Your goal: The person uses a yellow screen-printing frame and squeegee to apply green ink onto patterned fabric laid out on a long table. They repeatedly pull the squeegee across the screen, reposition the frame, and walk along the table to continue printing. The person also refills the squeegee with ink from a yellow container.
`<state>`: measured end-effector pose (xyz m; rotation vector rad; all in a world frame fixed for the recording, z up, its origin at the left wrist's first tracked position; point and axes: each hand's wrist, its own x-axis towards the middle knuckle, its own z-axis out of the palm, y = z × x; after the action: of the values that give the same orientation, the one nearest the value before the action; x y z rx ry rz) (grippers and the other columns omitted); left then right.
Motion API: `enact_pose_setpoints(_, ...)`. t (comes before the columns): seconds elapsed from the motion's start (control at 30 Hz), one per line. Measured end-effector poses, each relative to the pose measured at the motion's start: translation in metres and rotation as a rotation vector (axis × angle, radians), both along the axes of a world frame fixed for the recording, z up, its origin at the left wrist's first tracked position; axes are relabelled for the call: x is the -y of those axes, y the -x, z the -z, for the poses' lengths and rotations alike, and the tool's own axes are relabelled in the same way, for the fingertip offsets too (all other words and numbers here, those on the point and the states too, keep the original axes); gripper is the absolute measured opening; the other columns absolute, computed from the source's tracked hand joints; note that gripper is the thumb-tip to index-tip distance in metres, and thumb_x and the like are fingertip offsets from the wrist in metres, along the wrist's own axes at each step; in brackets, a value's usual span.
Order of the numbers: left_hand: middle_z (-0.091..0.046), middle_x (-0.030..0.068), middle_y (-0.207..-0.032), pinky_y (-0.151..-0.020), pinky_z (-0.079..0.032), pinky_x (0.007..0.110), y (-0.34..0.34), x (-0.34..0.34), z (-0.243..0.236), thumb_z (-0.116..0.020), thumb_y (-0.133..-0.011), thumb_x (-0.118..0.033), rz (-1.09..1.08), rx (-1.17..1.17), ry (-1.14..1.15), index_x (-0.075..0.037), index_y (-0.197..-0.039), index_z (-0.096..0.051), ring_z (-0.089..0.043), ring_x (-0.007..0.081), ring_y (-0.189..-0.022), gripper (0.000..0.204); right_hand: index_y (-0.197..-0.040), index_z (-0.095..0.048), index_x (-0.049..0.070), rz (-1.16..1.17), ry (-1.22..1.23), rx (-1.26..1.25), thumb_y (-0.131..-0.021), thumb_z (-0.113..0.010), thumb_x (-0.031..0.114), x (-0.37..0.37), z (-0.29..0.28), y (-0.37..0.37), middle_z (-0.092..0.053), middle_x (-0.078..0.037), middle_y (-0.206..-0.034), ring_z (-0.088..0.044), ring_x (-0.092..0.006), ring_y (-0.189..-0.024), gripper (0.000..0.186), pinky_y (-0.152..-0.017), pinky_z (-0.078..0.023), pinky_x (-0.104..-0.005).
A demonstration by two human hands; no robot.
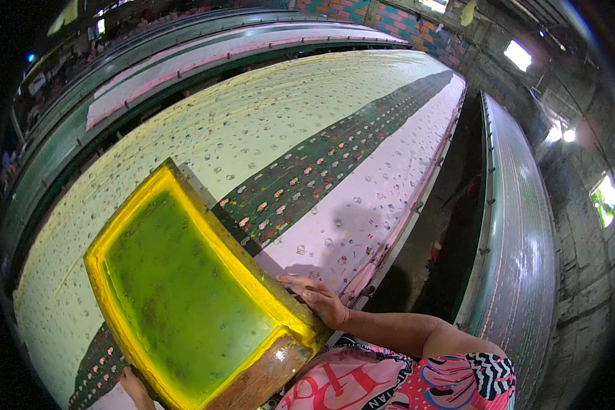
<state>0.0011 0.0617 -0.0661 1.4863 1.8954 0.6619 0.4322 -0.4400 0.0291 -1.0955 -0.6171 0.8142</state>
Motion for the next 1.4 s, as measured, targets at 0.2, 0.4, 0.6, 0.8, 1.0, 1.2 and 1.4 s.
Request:
enact_pose_setpoints(0.2, -0.070, 0.0178, -0.126, -0.093, -0.053, 0.047, 0.023, -0.018, -0.020, -0.060, -0.106, -0.035, 0.027, 0.206, 0.204, 0.005, -0.132, -0.066, -0.070, 0.0331, -0.112, 0.048, -0.165, -0.042, -0.003, -0.005, -0.105, -0.035, -0.112, -0.055, 0.031, -0.013, -0.015, -0.003, -0.050, -0.013, -0.164, -0.048, -0.0232, -0.150, 0.064, -0.127, -0.031, -0.0405)
enact_pose_setpoints(0.4, -0.066, 0.0233, -0.135, -0.089, -0.057, 0.045, -0.134, 0.094, -0.146, -0.066, -0.101, -0.023, 0.080, 0.389, 0.060, 0.010, -0.149, -0.048, -0.073, 0.0353, -0.110, 0.061, -0.165, -0.042, -0.002, -0.007, -0.027, 0.222, -0.106, -0.058, 0.021, 0.037, -0.040, -0.104, -0.046, -0.014, -0.170, -0.044, -0.0247, -0.153, 0.065, -0.128, -0.030, -0.0407)
enact_pose_setpoints(0.6, -0.069, 0.0222, -0.120, -0.088, -0.059, 0.046, -0.273, 0.172, -0.179, -0.075, -0.089, -0.020, 0.225, 0.559, 0.066, 0.012, -0.143, -0.050, -0.072, 0.0341, -0.100, 0.067, -0.158, -0.055, 0.004, -0.003, 0.153, 0.463, -0.103, -0.058, 0.014, 0.090, -0.070, -0.276, -0.054, -0.013, -0.159, -0.050, -0.0246, -0.146, 0.056, -0.125, -0.033, -0.0376)
enact_pose_setpoints(0.8, -0.071, 0.0153, -0.106, -0.081, -0.057, 0.039, -0.454, 0.245, -0.137, -0.080, -0.085, -0.016, 0.251, 0.616, -0.046, 0.011, -0.124, -0.060, -0.068, 0.0256, -0.089, 0.051, -0.150, -0.064, 0.008, 0.124, 0.174, 0.266, -0.102, -0.066, 0.016, 0.176, -0.045, -0.449, -0.060, -0.009, -0.147, -0.053, -0.0225, -0.140, 0.048, -0.119, -0.040, -0.0372)
enact_pose_setpoints(1.0, -0.071, 0.0114, -0.101, -0.078, -0.054, 0.037, -0.593, 0.368, -0.115, -0.081, -0.084, -0.014, 0.224, 0.573, -0.072, 0.010, -0.112, -0.068, -0.066, 0.0225, -0.087, 0.039, -0.144, -0.069, 0.009, 0.203, 0.158, 0.175, -0.103, -0.068, 0.013, 0.272, -0.003, -0.575, -0.063, -0.006, -0.143, -0.058, -0.0221, -0.134, 0.041, -0.114, -0.045, -0.0359)
enact_pose_setpoints(1.2, -0.069, 0.0104, -0.082, -0.069, -0.051, 0.039, -0.689, 0.427, -0.079, -0.086, -0.078, -0.016, 0.232, 0.450, -0.136, 0.008, -0.096, -0.071, -0.064, 0.0199, -0.078, 0.033, -0.139, -0.068, -0.006, 0.330, 0.092, 0.061, -0.107, -0.064, 0.017, 0.360, 0.035, -0.652, -0.068, -0.014, -0.144, -0.058, -0.0244, -0.140, 0.040, -0.123, -0.039, -0.0385)
enact_pose_setpoints(1.4, -0.074, 0.0121, -0.092, -0.072, -0.052, 0.038, -0.685, 0.465, -0.075, -0.084, -0.085, -0.010, 0.221, 0.623, -0.045, 0.009, -0.102, -0.073, -0.066, 0.0207, -0.079, 0.028, -0.138, -0.068, -0.004, 0.287, 0.056, 0.006, -0.101, -0.068, 0.019, 0.370, 0.037, -0.671, -0.069, -0.013, -0.140, -0.062, -0.0258, -0.133, 0.044, -0.116, -0.043, -0.0378)
